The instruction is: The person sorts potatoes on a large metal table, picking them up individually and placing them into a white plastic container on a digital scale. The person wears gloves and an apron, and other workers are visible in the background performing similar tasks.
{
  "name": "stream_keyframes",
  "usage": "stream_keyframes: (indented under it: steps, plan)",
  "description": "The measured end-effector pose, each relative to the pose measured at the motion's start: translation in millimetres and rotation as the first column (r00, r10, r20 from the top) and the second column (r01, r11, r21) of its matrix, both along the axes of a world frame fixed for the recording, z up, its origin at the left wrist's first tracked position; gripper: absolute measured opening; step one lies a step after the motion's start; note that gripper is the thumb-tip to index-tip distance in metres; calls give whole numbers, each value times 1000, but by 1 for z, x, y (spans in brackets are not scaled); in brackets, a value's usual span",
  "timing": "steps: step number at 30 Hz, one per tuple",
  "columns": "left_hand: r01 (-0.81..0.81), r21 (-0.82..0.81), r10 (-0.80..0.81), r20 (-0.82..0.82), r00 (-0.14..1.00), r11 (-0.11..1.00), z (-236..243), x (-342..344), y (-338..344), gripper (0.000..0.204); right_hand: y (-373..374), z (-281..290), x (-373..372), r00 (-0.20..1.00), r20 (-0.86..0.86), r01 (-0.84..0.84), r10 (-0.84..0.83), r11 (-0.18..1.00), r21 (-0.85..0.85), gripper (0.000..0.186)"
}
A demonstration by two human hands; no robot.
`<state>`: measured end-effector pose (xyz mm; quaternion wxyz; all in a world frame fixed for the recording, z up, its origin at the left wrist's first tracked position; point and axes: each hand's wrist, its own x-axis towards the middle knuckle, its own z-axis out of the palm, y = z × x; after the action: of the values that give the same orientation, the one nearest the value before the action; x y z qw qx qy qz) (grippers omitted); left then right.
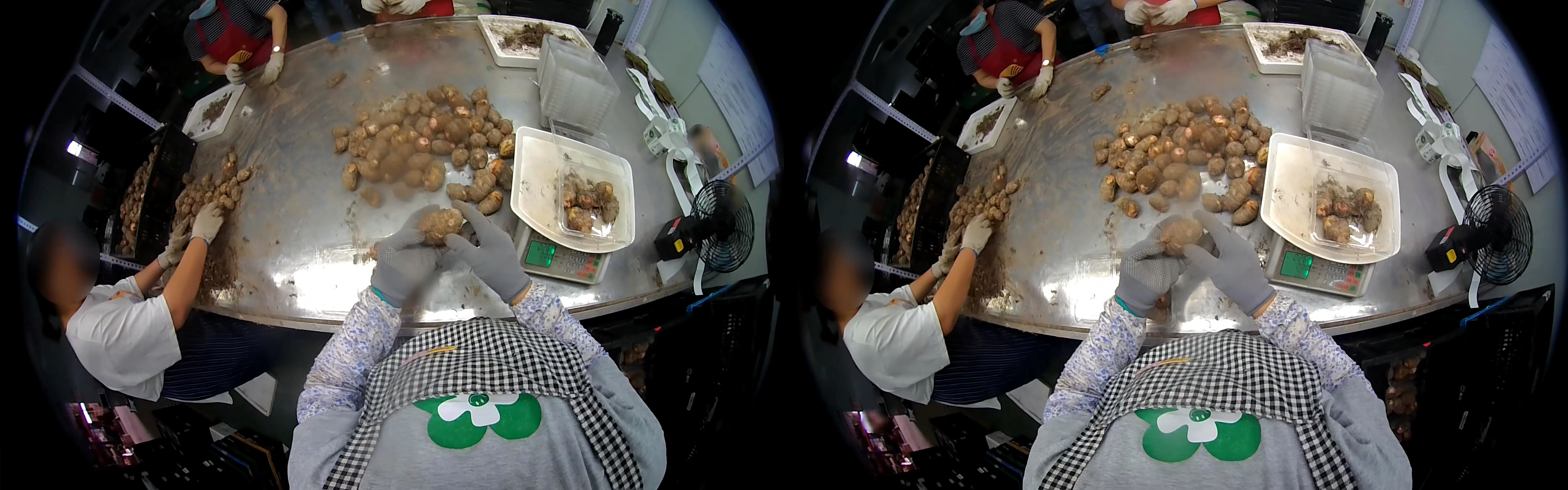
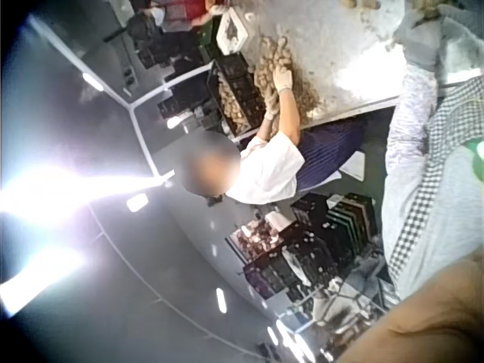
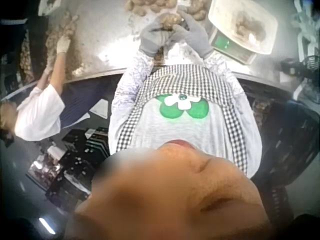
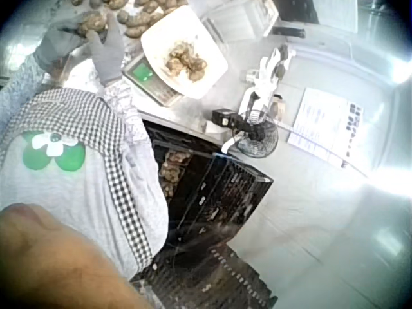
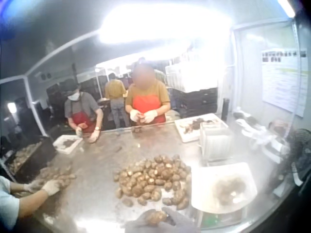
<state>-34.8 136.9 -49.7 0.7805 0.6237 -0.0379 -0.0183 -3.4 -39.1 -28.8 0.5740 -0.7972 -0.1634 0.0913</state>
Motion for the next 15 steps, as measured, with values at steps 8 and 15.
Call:
stream_keyframes:
  steps: [8, 15]
  plan:
    - [22, 186, -62, 209, 976, 982, -23, -16, 0, 58, -10, -25, -11, 986, 127, -119, 106, 988, 101, 54]
    - [-204, 151, 217, -74, 973, 967, -8, -41, -9, 55, -4, -30, -16, 982, 166, -79, 88, 995, -58, 29]
